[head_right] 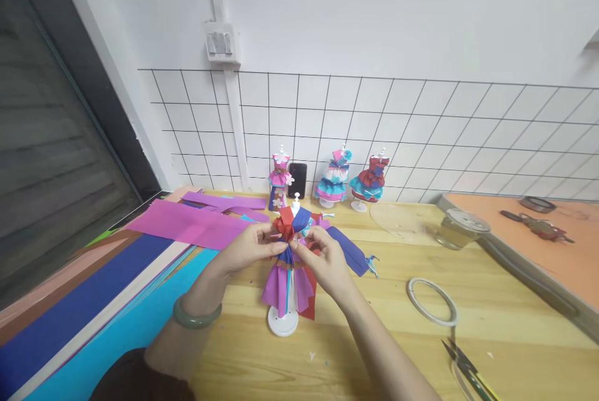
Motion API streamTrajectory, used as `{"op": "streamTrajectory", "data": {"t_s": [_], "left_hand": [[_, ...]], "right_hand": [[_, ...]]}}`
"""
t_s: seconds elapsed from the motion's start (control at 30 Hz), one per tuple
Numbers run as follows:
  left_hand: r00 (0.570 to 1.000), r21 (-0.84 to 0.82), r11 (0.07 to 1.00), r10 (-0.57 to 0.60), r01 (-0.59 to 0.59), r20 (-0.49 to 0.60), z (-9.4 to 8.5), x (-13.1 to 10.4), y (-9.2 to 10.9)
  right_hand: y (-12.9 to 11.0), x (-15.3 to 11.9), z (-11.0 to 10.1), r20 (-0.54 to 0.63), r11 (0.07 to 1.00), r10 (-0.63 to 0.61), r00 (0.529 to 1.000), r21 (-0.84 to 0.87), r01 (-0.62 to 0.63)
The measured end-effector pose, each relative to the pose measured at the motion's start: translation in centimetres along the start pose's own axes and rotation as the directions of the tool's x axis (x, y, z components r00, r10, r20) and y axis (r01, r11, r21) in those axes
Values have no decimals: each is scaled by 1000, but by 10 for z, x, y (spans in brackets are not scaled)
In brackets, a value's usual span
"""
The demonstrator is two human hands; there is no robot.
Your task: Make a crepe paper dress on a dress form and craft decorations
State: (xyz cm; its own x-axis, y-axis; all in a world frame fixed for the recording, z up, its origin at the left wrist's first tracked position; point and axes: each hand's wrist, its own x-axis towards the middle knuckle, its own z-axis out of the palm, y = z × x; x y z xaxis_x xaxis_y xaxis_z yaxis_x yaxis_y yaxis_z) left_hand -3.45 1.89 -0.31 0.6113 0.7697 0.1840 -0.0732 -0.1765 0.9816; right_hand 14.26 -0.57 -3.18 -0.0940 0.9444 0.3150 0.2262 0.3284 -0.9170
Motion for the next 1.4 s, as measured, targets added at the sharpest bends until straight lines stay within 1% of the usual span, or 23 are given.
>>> {"op": "streamTrajectory", "data": {"t_s": [0.07,0.17,0.37,0.5,0.67,0.83,1.03,1.2,1.33,1.4], "left_hand": [[1000,8,1000,20,-20,-22,1,1,-3],[999,9,1000,10,-9,-53,2,3,-6],[999,23,1000,5,-4,-35,1,4,-6],[998,10,1000,-27,28,-48,1,4,-6],[998,-13,999,33,-34,-53,1,5,-7],[994,-26,996,79,-82,-81,1,5,-5],[994,-38,999,29,-33,-103,1,5,-9],[995,-72,997,-8,1,-97,0,7,-14],[994,-108,991,-81,73,-67,-1,6,-14],[996,-111,991,-80,75,-42,-1,5,-13]], "right_hand": [[-1,0,0,-2,1000,-21,1000,-19,21],[-2,0,0,10,998,-43,999,-45,43],[-5,-1,0,15,996,-67,998,-60,68],[-4,0,1,3,996,-71,998,-60,71],[-2,0,0,-3,992,-86,996,-95,86],[-5,1,-1,15,977,-144,990,-154,144],[-10,-1,-1,34,970,-172,985,-168,175],[-11,0,-5,55,969,-126,990,-208,135],[-11,2,-9,44,984,-48,998,-169,54],[-11,2,-10,64,989,-24,998,-147,33]]}}
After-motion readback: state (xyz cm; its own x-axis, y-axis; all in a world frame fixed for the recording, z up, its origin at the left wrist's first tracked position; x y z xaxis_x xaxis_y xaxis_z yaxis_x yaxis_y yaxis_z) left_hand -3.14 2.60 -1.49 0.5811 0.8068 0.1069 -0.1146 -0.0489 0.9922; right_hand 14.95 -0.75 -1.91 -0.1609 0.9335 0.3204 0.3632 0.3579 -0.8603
